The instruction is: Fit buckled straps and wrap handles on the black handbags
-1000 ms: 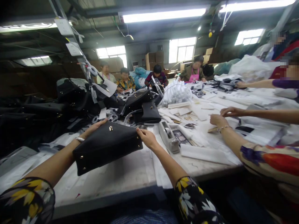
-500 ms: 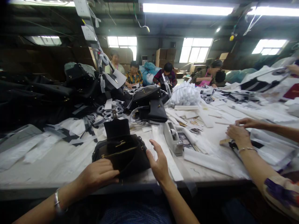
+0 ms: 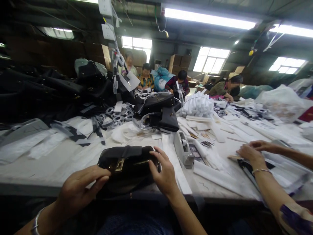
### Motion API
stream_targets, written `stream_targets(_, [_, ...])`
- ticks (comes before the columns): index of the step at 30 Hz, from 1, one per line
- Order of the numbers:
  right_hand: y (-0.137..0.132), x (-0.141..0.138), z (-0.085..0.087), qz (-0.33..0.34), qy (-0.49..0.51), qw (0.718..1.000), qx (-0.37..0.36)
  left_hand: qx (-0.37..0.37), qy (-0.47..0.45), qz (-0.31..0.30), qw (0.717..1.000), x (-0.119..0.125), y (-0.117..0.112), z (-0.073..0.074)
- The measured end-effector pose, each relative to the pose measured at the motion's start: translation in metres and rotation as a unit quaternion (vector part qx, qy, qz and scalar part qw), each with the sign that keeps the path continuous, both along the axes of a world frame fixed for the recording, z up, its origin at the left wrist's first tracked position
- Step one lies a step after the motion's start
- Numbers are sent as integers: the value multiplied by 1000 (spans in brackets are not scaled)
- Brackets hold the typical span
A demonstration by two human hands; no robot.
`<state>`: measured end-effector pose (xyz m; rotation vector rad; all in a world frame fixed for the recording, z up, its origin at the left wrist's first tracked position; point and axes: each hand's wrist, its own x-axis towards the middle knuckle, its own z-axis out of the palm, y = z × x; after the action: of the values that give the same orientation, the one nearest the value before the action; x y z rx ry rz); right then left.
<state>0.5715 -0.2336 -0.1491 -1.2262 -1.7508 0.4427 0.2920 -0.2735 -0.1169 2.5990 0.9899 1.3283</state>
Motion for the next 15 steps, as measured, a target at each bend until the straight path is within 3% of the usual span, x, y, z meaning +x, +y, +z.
stream_targets(4, [0,-3,-6,-8,-46,999,27,-45,-24,69,996,3,7,1])
stream_targets(10, [-14,-19,1,-23,-75,990,114,-30,11,59,998,20,21,-17])
stream_targets(12, [-23,-30,9,17,-36,995,88,-28,-6,55,998,23,22,-22])
stream_targets(15, [-33,-48,18,86,41,994,-48,-36,-30,55,997,25,19,-28])
